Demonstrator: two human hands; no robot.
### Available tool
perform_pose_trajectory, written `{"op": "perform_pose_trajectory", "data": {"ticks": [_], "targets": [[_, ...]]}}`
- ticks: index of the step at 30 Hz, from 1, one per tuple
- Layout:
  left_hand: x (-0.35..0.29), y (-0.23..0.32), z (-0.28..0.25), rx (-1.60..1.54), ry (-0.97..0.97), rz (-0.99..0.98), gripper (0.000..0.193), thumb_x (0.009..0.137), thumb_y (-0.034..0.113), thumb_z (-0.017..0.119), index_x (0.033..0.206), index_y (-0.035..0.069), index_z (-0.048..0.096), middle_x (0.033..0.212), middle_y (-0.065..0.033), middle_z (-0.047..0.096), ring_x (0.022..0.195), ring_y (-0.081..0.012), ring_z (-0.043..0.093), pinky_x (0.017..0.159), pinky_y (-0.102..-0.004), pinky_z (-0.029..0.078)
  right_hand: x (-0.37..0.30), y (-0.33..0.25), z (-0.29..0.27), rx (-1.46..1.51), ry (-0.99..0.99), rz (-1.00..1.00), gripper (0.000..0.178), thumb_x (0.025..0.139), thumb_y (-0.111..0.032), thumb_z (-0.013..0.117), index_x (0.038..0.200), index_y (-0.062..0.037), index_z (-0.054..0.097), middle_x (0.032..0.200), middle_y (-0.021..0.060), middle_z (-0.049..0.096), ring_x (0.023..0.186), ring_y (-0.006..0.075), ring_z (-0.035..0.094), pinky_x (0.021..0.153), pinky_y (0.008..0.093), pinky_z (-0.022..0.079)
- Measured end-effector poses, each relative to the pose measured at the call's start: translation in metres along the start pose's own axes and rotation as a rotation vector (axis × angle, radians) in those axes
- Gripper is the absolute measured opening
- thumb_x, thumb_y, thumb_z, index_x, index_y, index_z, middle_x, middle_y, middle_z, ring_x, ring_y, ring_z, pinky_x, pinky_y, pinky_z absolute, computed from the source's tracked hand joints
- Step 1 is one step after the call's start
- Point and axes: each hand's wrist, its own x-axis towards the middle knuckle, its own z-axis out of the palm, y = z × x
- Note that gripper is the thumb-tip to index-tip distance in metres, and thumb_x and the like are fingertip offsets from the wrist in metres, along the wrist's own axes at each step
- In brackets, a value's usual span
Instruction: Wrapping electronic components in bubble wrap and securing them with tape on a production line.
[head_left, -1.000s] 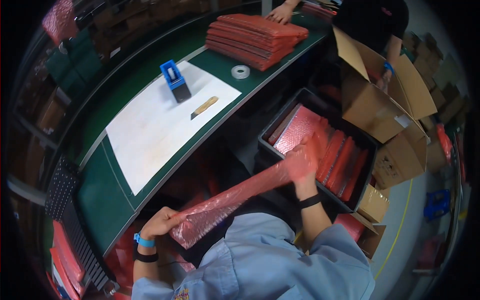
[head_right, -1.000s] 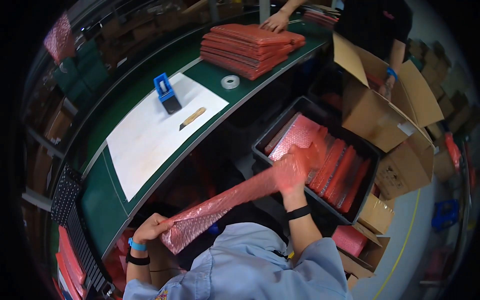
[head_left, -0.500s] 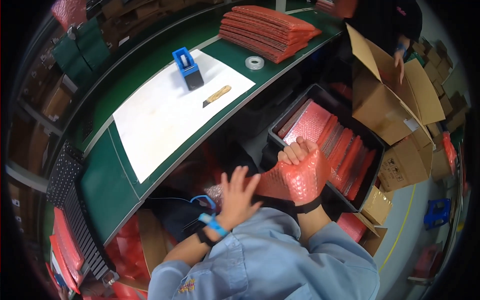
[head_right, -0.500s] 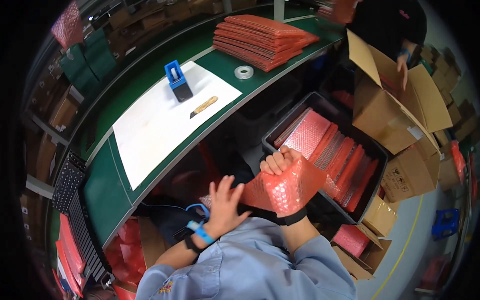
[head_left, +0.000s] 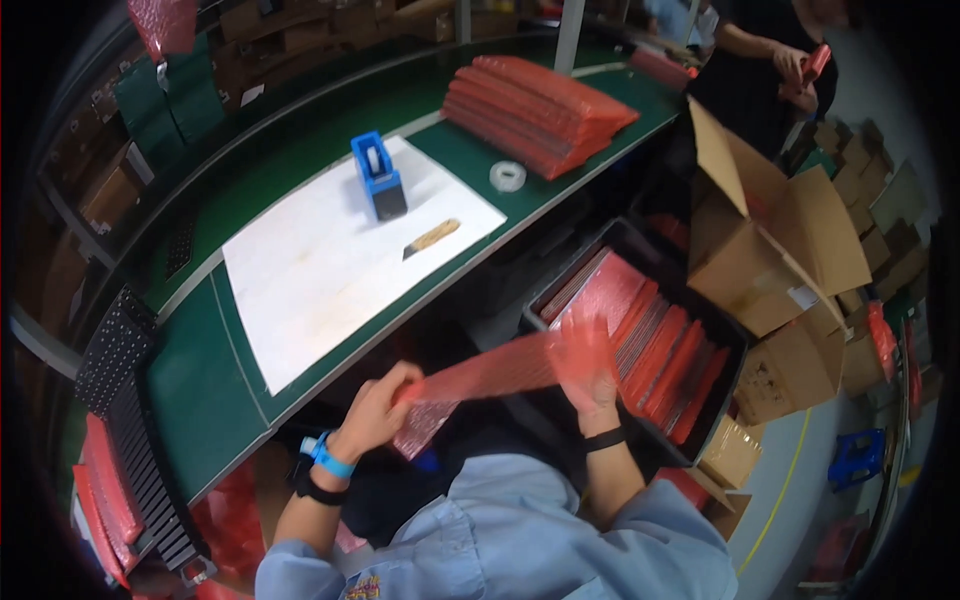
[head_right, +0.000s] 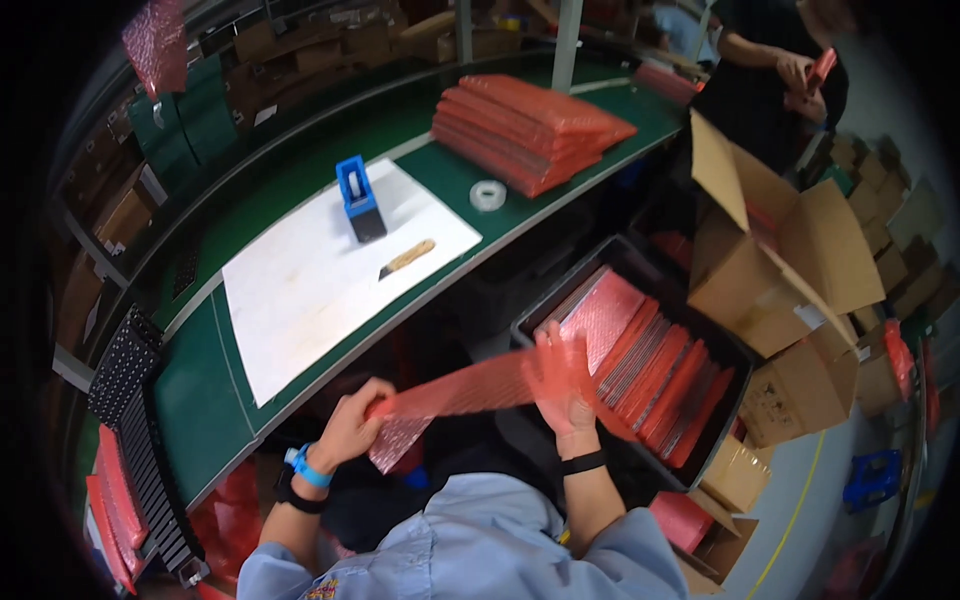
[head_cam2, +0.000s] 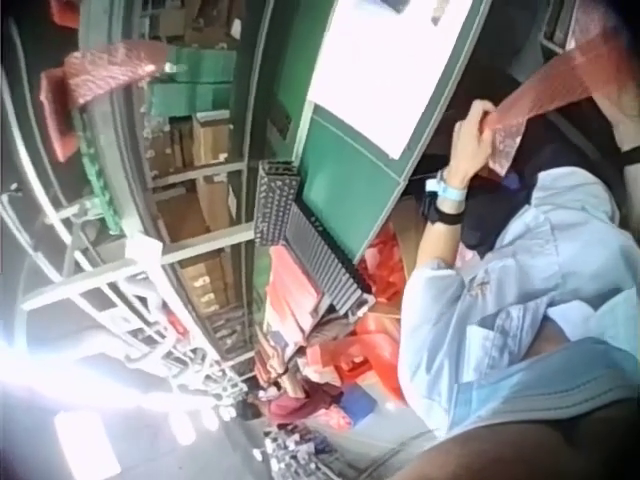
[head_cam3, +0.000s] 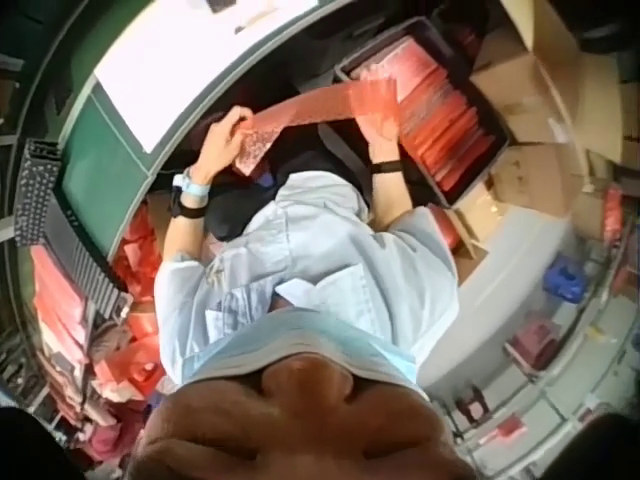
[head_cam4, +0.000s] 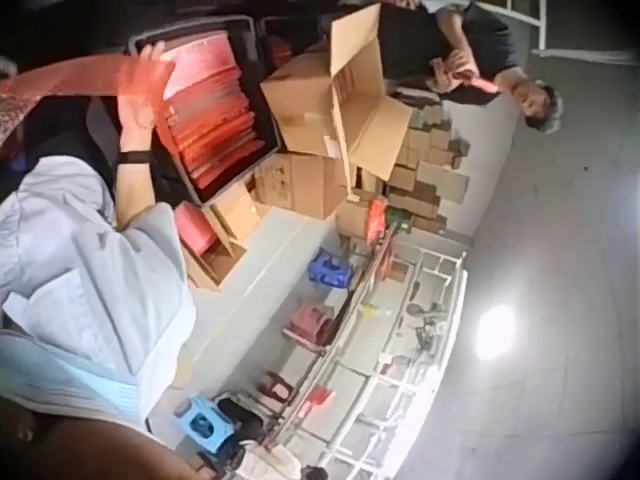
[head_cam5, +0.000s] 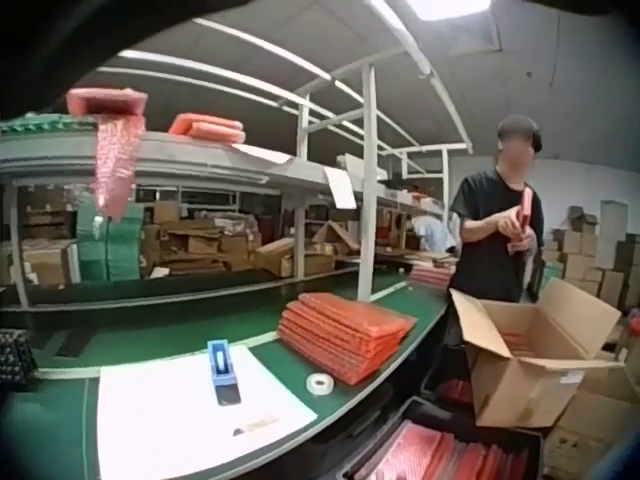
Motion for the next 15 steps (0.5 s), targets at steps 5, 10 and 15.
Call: {"op": "perform_pose_trajectory", "data": {"ticks": [5,10,15], "targets": [[-0.020,-0.009,-0.013,0.025,-0.049,0.120,0.016,0.086,-0.001,0.054,0.096,0.000,0.067,0.085,-0.0139,0.066,0.070,-0.0187,0.065,0.066,-0.0287,0.051,0.012,-0.078,0.019,-0.023,-0.191,-0.216,0.056,0.087,-0.012,0.070,0.136,-0.0211,0.046,0.104,-0.0022,0.068,0.080,0.0134,0.060,0.084,0.0379,0.043],[-0.041,-0.002,-0.037,-0.108,-0.089,-0.022,0.018,0.088,-0.001,0.054,0.096,0.000,0.070,0.086,-0.0143,0.067,0.073,-0.0201,0.066,0.068,-0.0292,0.052,0.032,-0.087,0.178,-0.195,-1.096,-0.199,0.015,0.094,-0.013,0.058,0.088,-0.0165,0.071,0.088,-0.0033,0.067,0.072,0.0097,0.058,0.072,0.0337,0.041],[-0.045,-0.009,-0.039,-0.009,0.013,0.030,0.023,0.088,-0.002,0.053,0.104,0.001,0.069,0.091,-0.0149,0.069,0.080,-0.0259,0.068,0.071,-0.0316,0.053,0.041,-0.057,0.186,-0.250,-1.482,0.317,0.012,0.089,-0.015,0.065,0.093,-0.0104,0.075,0.102,0.0109,0.069,0.095,0.0188,0.064,0.082,0.0351,0.049]]}}
